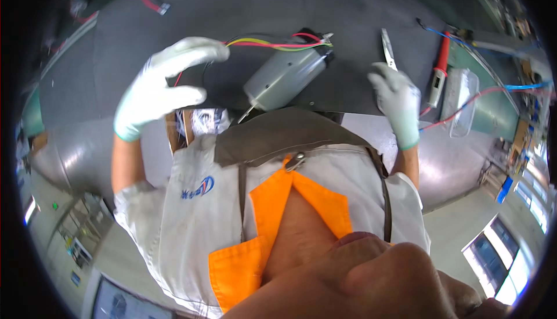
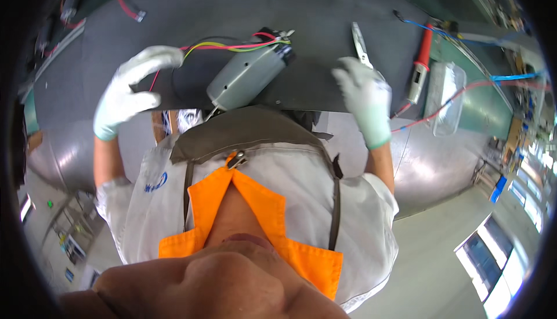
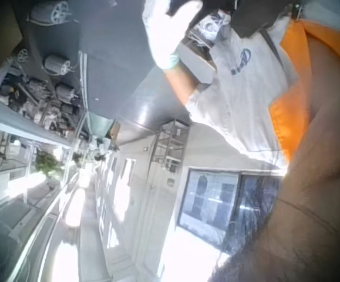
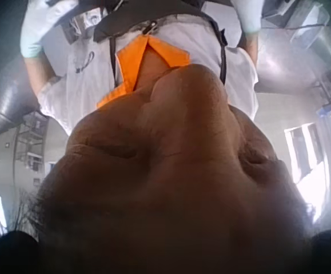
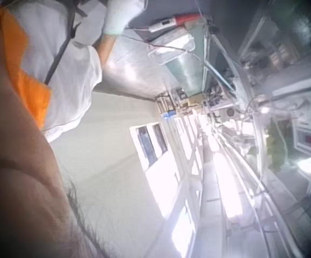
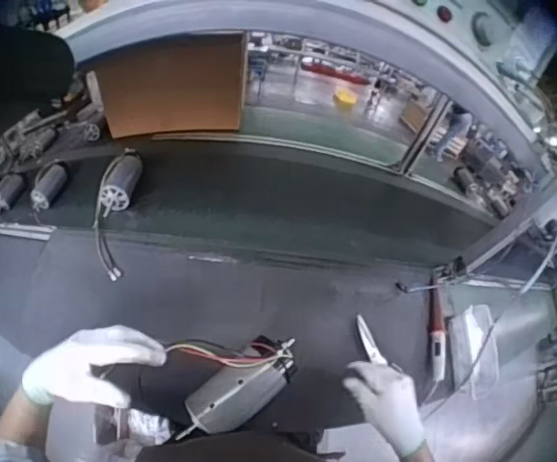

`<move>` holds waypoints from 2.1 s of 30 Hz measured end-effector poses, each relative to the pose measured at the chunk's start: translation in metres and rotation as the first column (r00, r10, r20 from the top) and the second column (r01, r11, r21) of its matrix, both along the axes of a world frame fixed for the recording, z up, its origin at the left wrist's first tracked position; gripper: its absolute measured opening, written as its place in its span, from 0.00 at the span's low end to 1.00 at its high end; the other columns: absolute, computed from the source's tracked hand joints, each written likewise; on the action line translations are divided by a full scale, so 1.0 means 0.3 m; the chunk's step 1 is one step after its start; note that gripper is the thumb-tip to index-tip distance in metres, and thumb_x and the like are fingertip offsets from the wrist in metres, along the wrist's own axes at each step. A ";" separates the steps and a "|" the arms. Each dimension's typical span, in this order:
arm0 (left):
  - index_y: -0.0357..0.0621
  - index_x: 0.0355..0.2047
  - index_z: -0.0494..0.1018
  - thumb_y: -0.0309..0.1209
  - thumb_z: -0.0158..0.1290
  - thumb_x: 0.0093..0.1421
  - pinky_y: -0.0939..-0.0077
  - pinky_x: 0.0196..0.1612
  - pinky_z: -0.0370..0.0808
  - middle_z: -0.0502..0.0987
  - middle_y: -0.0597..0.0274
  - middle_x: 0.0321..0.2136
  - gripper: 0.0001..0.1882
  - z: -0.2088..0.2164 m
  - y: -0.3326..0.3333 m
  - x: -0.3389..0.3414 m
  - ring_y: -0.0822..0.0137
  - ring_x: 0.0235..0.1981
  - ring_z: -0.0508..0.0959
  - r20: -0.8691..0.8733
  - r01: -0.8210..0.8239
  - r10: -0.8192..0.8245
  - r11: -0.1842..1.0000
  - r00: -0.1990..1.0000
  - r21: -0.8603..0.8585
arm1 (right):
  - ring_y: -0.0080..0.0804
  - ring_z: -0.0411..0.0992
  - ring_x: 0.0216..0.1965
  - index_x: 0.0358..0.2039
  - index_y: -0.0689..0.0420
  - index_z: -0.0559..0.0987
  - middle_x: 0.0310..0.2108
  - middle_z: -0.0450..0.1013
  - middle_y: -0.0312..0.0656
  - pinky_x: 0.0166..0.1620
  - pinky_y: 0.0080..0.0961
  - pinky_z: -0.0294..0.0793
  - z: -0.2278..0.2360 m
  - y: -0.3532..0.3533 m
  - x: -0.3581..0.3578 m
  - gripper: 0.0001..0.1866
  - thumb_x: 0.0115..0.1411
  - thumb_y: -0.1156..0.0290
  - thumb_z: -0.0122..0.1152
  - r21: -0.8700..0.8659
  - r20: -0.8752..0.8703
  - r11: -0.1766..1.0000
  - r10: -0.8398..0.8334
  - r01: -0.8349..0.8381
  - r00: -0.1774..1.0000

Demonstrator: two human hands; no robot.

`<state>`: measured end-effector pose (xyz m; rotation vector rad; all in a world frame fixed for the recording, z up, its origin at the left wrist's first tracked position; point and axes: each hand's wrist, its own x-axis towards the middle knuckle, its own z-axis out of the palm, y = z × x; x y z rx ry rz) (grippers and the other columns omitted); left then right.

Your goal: The person repeatedly picks up small cylindrical motors from a workbench, connects them to red and blue test leads, and places them back down. This cycle is performed multiple times with different motors. Tools like pliers and scissors are visible on the bench but not used.

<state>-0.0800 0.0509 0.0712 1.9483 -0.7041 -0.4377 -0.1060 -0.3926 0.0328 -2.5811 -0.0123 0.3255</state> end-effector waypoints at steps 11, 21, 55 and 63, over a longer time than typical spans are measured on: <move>0.30 0.62 0.68 0.35 0.51 0.67 0.57 0.61 0.69 0.75 0.41 0.54 0.27 -0.321 -0.514 0.205 0.49 0.55 0.75 0.446 -0.525 0.609 0.793 0.656 -0.310 | 0.33 0.81 0.35 0.52 0.72 0.76 0.39 0.80 0.49 0.37 0.29 0.83 -0.113 0.284 0.335 0.27 0.66 0.58 0.64 0.790 -0.328 0.539 -0.030 0.292 0.944; 0.37 0.61 0.69 0.36 0.52 0.70 0.82 0.29 0.65 0.72 0.69 0.29 0.23 -0.292 -0.274 0.603 0.75 0.27 0.72 -0.537 -0.570 0.288 0.662 0.793 -0.486 | 0.25 0.78 0.42 0.60 0.63 0.74 0.46 0.79 0.42 0.43 0.25 0.80 -0.064 0.059 0.304 0.25 0.65 0.68 0.63 0.946 0.077 0.315 -0.456 0.080 0.887; 0.28 0.56 0.72 0.38 0.51 0.72 0.65 0.50 0.80 0.81 0.50 0.44 0.23 -0.172 -0.523 0.251 0.61 0.42 0.83 -0.617 -0.553 0.095 0.563 0.781 -0.614 | 0.30 0.80 0.32 0.58 0.71 0.73 0.34 0.81 0.51 0.36 0.21 0.80 0.018 0.274 0.183 0.26 0.66 0.65 0.63 0.980 0.005 0.198 -0.092 0.013 0.996; 0.29 0.52 0.74 0.36 0.51 0.72 0.67 0.46 0.80 0.82 0.50 0.40 0.19 -0.158 -0.546 0.251 0.63 0.37 0.84 -0.641 -0.558 0.013 0.507 0.767 -0.657 | 0.30 0.80 0.29 0.64 0.72 0.67 0.32 0.81 0.51 0.34 0.21 0.79 0.004 0.315 0.230 0.31 0.66 0.67 0.63 0.985 0.004 0.170 -0.102 0.014 0.995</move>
